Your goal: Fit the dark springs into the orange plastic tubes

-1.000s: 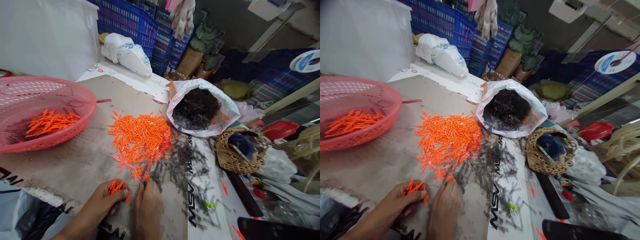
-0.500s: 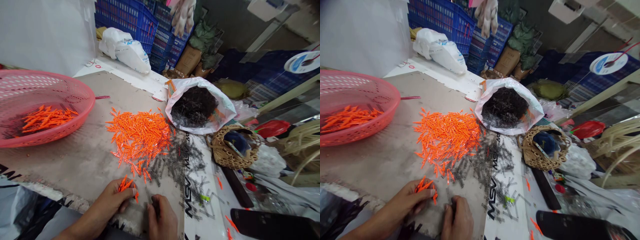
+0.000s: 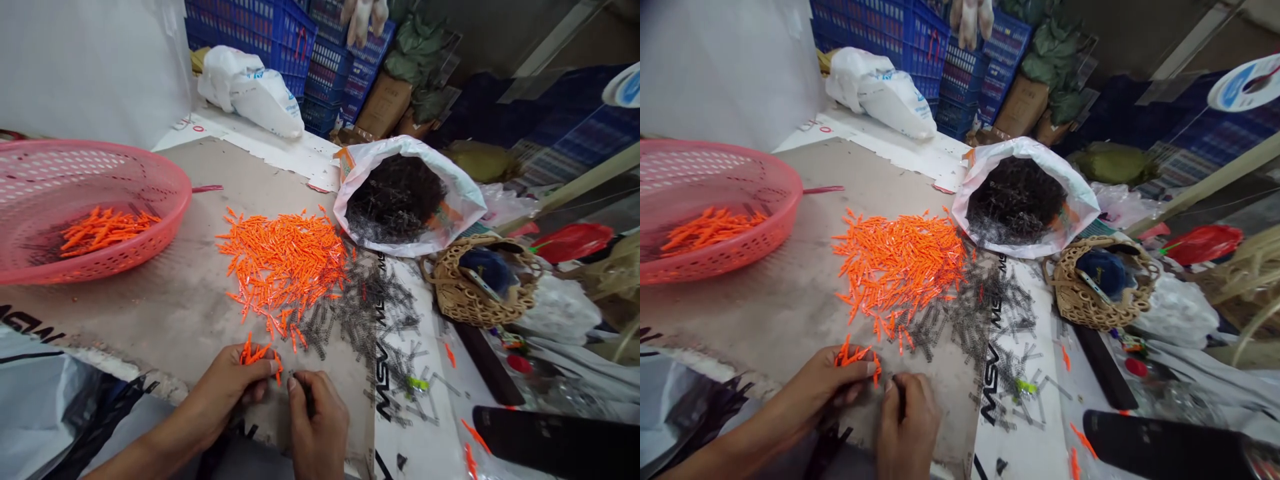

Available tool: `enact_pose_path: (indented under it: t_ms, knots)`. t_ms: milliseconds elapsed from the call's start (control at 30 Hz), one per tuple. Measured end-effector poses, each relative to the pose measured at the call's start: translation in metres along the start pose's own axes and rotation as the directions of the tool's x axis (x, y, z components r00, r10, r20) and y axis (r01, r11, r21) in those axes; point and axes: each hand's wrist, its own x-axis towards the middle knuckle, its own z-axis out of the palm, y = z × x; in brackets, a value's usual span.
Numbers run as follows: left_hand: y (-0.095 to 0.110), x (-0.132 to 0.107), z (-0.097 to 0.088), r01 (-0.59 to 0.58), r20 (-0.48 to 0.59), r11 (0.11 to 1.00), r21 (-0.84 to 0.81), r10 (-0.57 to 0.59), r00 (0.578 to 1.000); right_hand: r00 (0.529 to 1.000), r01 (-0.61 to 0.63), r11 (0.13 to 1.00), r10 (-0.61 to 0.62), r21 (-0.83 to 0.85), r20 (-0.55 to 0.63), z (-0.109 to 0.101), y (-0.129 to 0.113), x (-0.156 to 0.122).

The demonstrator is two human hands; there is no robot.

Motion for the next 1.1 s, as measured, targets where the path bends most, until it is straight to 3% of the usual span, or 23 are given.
enact_pose_path:
  t_ms: [100,300,833,1100]
  knots:
    - [0.001,-0.001,0.002,-0.032,0.016,0.999,-0.020,0.032,0.999,0.995,-0.097,0.988,0.100,0.117,-0.020,-0.001,-0.010,-0.003]
    - [0.004,-0.006,0.005,-0.050,0.010,0.997,-0.053,0.051,0.999,0.991,-0.106,0.980,0.118,0.168,-0.062,0.002,-0.021,-0.001]
    - [0.008,-0.008,0.005,-0.129,0.021,0.988,0.080,0.128,0.992,0.991,-0.024,0.999,0.027,0.022,-0.130,0.008,-0.023,-0.009]
    - [0.008,-0.011,0.009,-0.131,0.007,0.990,0.044,0.131,0.991,0.987,0.005,1.000,-0.010,-0.030,-0.159,0.010,-0.023,-0.009]
